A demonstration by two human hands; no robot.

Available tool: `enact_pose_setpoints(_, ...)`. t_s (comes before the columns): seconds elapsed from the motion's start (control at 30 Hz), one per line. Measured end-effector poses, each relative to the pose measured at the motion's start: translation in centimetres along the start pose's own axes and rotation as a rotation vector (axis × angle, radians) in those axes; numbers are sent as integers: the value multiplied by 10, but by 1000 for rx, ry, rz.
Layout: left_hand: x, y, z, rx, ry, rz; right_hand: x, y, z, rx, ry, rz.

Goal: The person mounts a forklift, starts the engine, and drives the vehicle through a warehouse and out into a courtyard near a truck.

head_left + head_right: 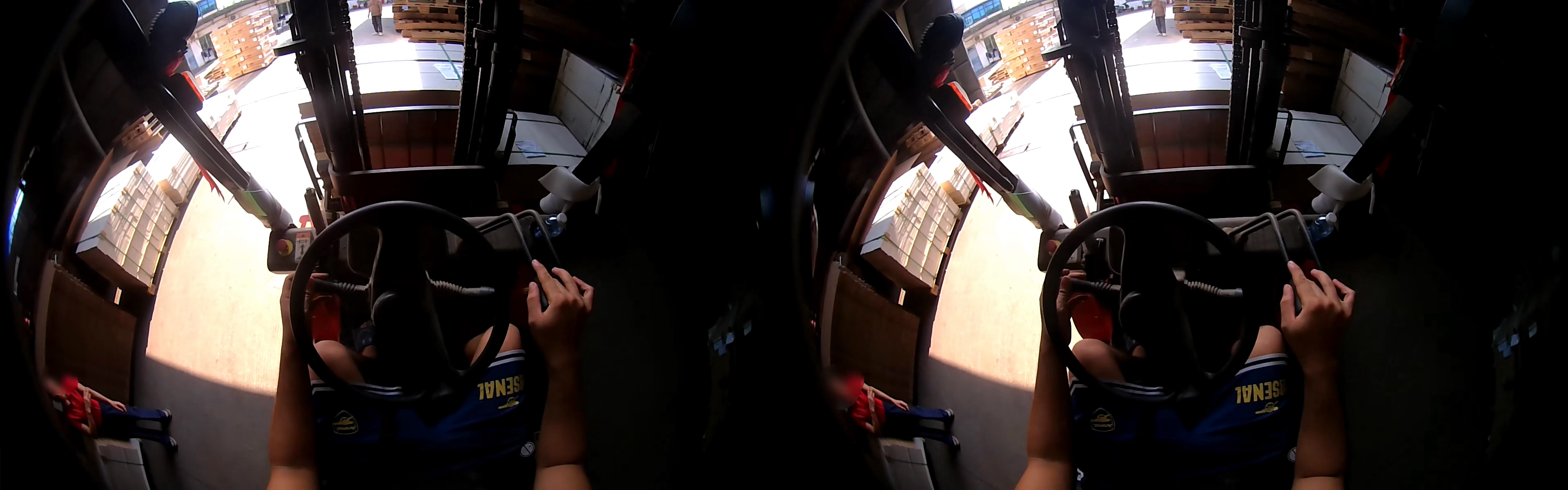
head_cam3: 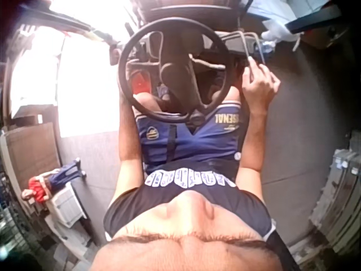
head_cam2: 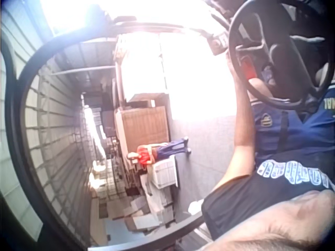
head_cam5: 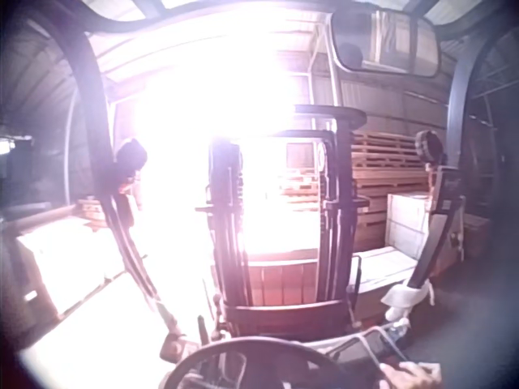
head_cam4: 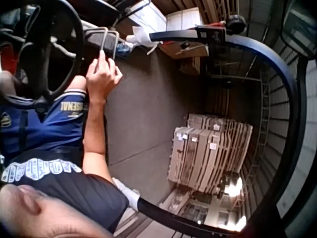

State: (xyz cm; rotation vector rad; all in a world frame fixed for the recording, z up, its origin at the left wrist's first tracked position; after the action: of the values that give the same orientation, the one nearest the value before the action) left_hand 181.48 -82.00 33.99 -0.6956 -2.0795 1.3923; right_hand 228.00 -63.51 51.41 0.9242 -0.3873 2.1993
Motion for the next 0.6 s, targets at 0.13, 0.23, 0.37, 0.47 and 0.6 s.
enact_pose_setpoints(0.13,2,-2,2,9,14,-15,2,3,2,20,14,-4)
enact_pose_setpoints(0.23,4,1,3,-1,12,-22,4,5,6,5,-3,8)
enact_pose_setpoints(0.37,5,1,0,111,32,-25,5,5,7,-12,-3,10)
enact_pose_setpoints(0.47,6,-5,-4,50,30,-55,6,5,10,-26,10,6)
enact_pose_setpoints(0.6,4,-10,-2,86,-7,-42,10,11,13,-17,21,5)
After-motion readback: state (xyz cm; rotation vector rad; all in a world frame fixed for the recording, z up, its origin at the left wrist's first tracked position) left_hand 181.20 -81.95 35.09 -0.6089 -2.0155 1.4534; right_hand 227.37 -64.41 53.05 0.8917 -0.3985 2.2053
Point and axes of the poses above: each hand's wrist, its own x-axis towards the middle knuckle, its own z-axis out of the back of the hand, y = z × x, the point moved 8 cm from there along x, towards the middle knuckle, and after that the axes turned 9 degrees about z, right-handed, at the moved point
